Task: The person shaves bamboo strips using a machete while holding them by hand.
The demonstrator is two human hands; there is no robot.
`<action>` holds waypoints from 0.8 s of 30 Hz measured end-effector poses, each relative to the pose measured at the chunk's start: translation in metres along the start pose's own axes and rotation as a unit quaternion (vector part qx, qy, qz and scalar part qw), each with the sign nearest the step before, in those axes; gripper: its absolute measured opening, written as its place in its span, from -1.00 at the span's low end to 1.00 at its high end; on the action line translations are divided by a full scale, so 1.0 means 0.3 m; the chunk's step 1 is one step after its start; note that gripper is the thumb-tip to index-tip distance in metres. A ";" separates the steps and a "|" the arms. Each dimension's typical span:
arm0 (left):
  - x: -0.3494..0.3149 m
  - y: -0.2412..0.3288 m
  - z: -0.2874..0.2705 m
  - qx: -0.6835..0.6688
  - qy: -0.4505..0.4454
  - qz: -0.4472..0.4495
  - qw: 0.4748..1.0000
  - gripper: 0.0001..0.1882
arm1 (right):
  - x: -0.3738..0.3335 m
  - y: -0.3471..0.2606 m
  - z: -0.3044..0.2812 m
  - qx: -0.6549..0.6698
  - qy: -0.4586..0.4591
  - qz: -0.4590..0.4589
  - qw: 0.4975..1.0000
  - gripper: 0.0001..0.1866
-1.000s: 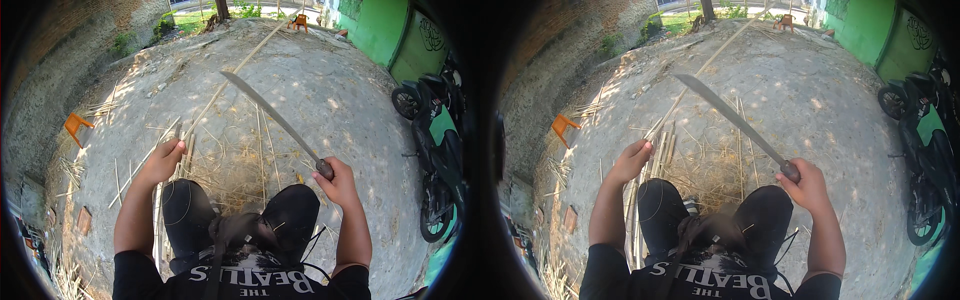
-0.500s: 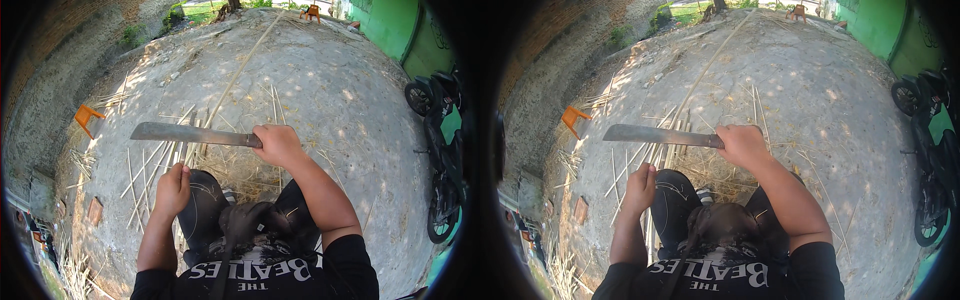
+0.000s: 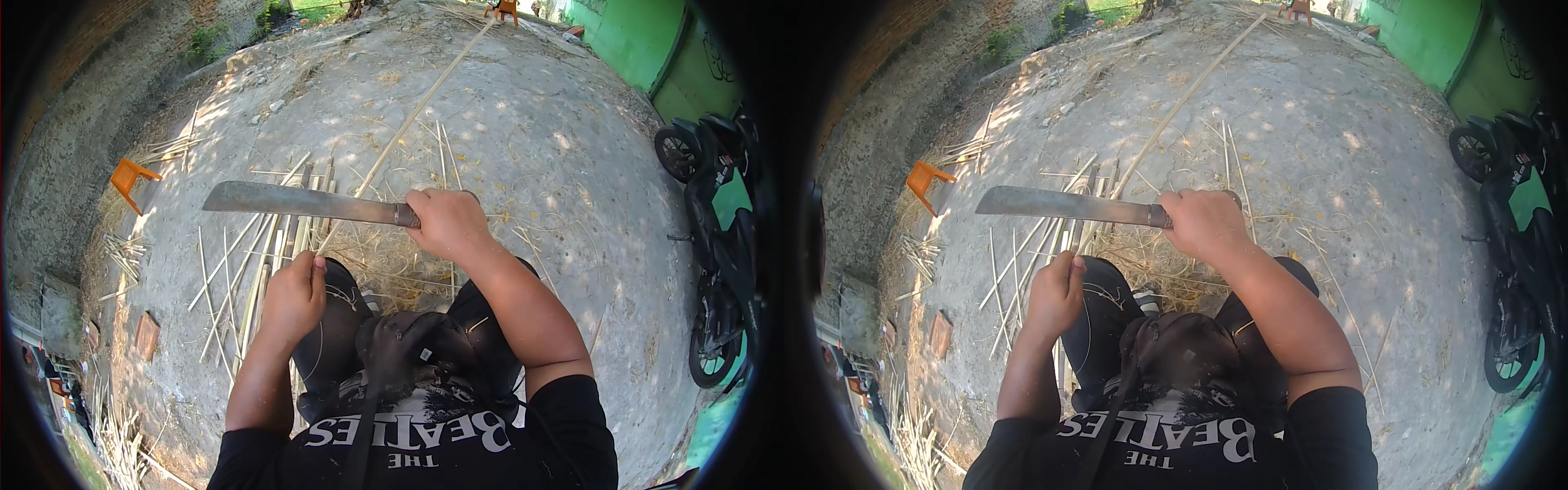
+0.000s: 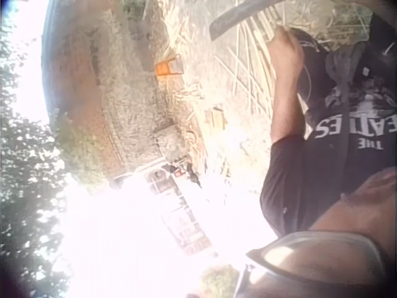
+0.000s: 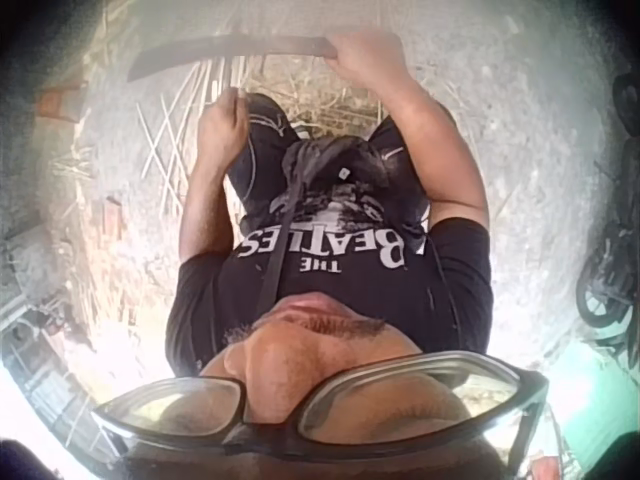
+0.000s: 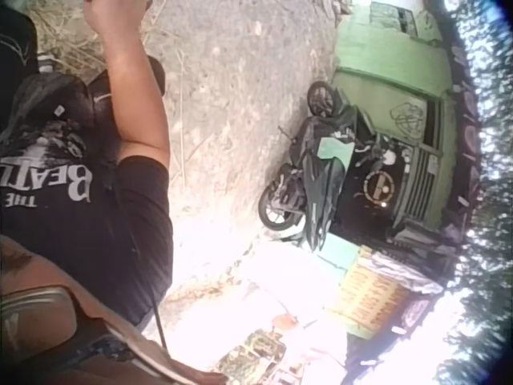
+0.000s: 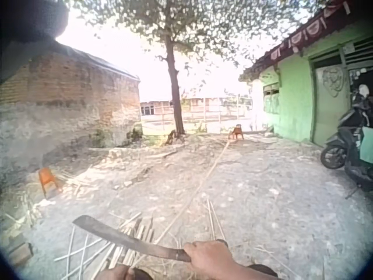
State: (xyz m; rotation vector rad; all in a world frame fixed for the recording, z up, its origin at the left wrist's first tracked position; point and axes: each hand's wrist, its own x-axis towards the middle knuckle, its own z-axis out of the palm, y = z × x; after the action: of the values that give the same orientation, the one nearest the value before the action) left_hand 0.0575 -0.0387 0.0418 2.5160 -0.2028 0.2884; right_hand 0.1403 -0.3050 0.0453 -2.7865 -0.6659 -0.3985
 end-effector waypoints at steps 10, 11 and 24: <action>-0.031 0.001 -0.008 0.029 -0.030 -0.015 0.999 -0.72 | -0.005 0.024 -0.005 -0.027 -0.004 -0.006 1.000 -0.74; -0.030 0.006 -0.004 0.041 -0.028 -0.013 0.999 -0.72 | -0.006 0.015 0.004 -0.019 -0.017 -0.013 1.000 -0.76; -0.073 -0.044 -0.015 0.086 -0.082 -0.050 0.992 -0.72 | -0.026 0.201 0.064 0.009 -0.077 0.138 0.987 -0.79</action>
State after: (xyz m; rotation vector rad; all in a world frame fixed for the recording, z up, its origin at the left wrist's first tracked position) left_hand 0.0384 -0.0236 0.0325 2.7130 -0.1199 0.0610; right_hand 0.1657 -0.3545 0.0144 -2.8578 -0.3035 -0.1229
